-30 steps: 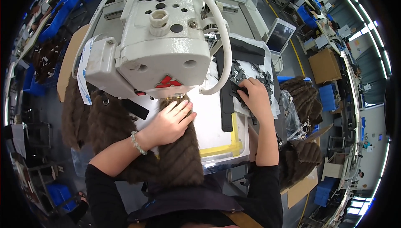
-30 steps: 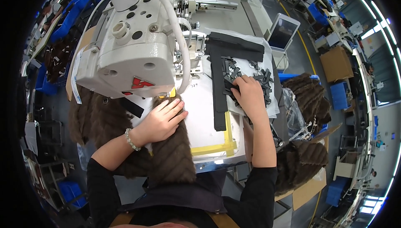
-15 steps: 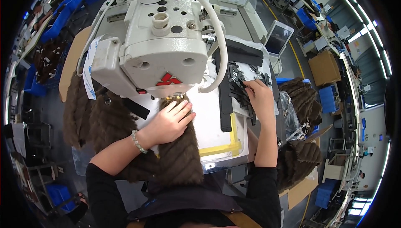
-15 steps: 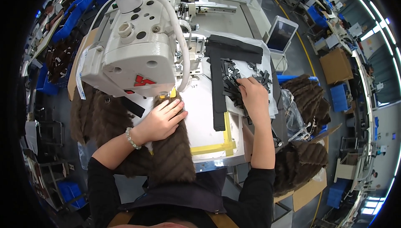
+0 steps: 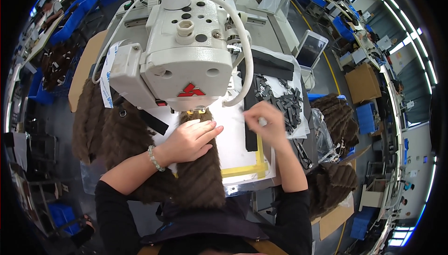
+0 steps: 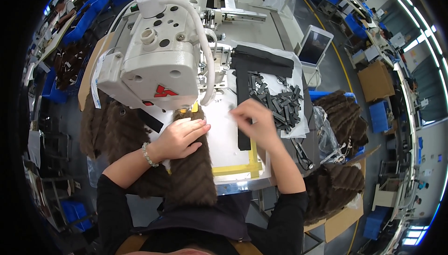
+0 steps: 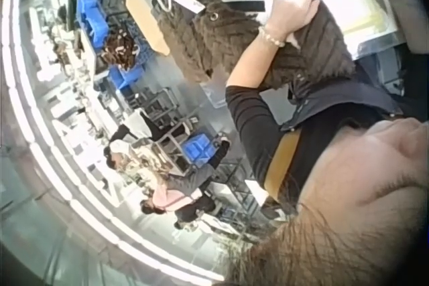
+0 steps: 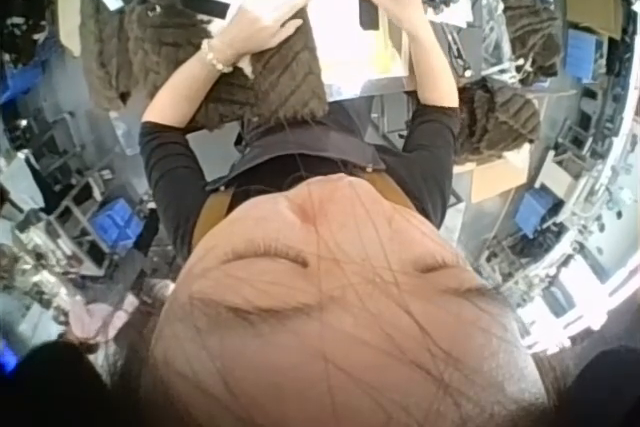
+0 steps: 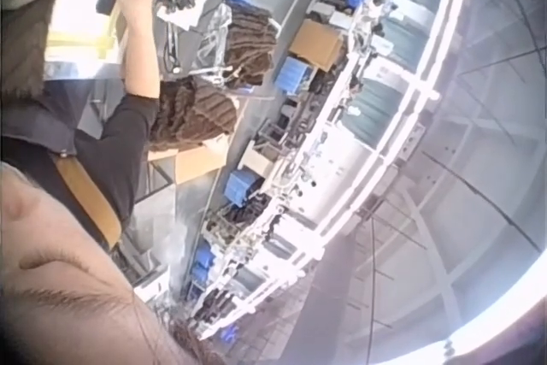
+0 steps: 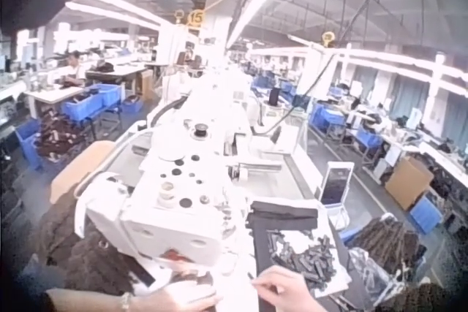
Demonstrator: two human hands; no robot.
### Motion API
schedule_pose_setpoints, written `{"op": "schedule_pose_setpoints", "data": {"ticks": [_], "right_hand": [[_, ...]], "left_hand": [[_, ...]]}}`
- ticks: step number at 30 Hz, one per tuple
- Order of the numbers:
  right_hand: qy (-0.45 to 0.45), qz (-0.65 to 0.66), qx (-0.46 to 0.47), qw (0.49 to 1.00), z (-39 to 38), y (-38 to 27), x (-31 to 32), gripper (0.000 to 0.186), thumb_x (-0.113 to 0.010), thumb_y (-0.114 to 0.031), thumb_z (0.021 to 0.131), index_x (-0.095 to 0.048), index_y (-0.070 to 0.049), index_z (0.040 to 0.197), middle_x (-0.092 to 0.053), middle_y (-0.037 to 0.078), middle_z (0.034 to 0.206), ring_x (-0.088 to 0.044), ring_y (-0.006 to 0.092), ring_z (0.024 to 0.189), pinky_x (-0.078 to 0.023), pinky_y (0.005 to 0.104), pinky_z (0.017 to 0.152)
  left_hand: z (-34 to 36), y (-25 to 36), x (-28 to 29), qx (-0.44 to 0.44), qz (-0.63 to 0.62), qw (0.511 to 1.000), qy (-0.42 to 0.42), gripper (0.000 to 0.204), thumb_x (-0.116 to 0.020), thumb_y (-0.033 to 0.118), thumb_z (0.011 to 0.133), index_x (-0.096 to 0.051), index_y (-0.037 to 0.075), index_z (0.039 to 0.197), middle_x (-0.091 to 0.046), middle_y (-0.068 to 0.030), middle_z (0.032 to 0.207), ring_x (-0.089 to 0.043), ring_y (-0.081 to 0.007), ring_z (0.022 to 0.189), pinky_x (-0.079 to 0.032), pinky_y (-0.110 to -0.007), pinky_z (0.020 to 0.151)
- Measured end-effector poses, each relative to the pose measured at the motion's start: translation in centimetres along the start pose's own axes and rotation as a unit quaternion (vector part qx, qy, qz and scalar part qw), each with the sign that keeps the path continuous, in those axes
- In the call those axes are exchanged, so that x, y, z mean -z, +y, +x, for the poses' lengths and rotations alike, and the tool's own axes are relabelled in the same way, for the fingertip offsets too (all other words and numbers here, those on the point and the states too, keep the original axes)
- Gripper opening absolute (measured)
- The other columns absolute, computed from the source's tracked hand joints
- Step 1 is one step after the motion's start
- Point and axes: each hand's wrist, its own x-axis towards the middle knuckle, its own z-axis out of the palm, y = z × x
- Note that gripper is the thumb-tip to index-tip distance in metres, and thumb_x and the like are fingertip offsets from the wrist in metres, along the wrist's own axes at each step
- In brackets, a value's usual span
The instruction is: Sewing leather straps and metal D-rings onto fur-covered garment pieces using an industrial sewing machine.
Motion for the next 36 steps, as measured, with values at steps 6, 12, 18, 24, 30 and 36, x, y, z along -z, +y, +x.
{"op": "schedule_pose_setpoints", "data": {"ticks": [6, 12, 18, 24, 30, 36], "right_hand": [[-0.124, 0.173, 0.08, 0.974, -3.3, -2.6, -6.3, 0.023, -0.072, 0.009, 0.075, -0.072, -0.006, 0.093, -0.064, 0.005, 0.09, -0.064, 0.0178, 0.078, -0.053, 0.0271, 0.068], [-0.123, 0.161, 0.117, 0.972, -3.4, -2.4, -6.3, 0.028, -0.069, 0.011, 0.075, -0.072, -0.007, 0.096, -0.062, 0.004, 0.091, -0.064, 0.0173, 0.079, -0.053, 0.0276, 0.069], [-0.002, -0.164, 0.282, 0.945, -0.6, 1.3, -2.8, 0.025, -0.07, -0.004, 0.072, -0.071, -0.012, 0.096, -0.065, 0.002, 0.083, -0.062, 0.0218, 0.069, -0.048, 0.0328, 0.062], [0.084, -0.349, -0.019, 0.933, 1.5, 8.8, 5.1, 0.041, -0.061, 0.0, 0.083, -0.064, -0.009, 0.123, -0.065, 0.01, 0.119, -0.062, 0.0283, 0.105, -0.042, 0.0421, 0.089], [-0.006, -0.313, -0.085, 0.946, 1.2, 10.5, 5.1, 0.027, -0.06, -0.001, 0.086, -0.069, -0.008, 0.11, -0.066, 0.005, 0.11, -0.061, 0.0249, 0.104, -0.037, 0.041, 0.09], [0.0, -0.28, -0.12, 0.953, 1.5, 9.8, 4.8, 0.02, -0.063, -0.005, 0.086, -0.068, -0.007, 0.105, -0.065, 0.006, 0.104, -0.061, 0.0259, 0.102, -0.038, 0.0403, 0.09]], "left_hand": [[-0.1, 0.3, 0.0, 0.015, -0.16, 0.987, 0.009, 0.029, -0.074, 0.009, 0.075, -0.067, 0.005, 0.102, -0.069, -0.0084, 0.107, -0.068, -0.0259, 0.089, -0.054, -0.037, 0.076], [0.2, 0.1, 0.1, 0.021, -0.17, 0.985, 0.009, 0.018, -0.075, 0.01, 0.073, -0.069, 0.008, 0.089, -0.069, -0.0041, 0.099, -0.066, -0.0213, 0.084, -0.05, -0.034, 0.078], [0.0, 0.0, 0.3, 0.018, -0.146, 0.988, 0.04, 0.012, -0.077, 0.01, 0.076, -0.069, 0.01, 0.086, -0.065, 0.0007, 0.078, -0.062, -0.0174, 0.073, -0.046, -0.032, 0.071], [0.1, -0.3, 0.0, -0.054, -0.127, 0.99, 0.04, 0.013, -0.077, 0.009, 0.076, -0.072, 0.01, 0.088, -0.065, 0.0008, 0.079, -0.061, -0.0155, 0.07, -0.046, -0.03, 0.064], [0.0, -0.6, 0.1, -0.062, -0.113, 0.991, 0.037, 0.015, -0.076, 0.008, 0.076, -0.072, 0.009, 0.09, -0.065, 0.0006, 0.079, -0.061, -0.0153, 0.069, -0.047, -0.03, 0.063], [0.1, -0.6, 0.2, -0.069, -0.128, 0.989, 0.038, 0.016, -0.077, 0.006, 0.074, -0.072, 0.009, 0.089, -0.067, -0.0003, 0.08, -0.062, -0.0159, 0.068, -0.047, -0.03, 0.061]]}}
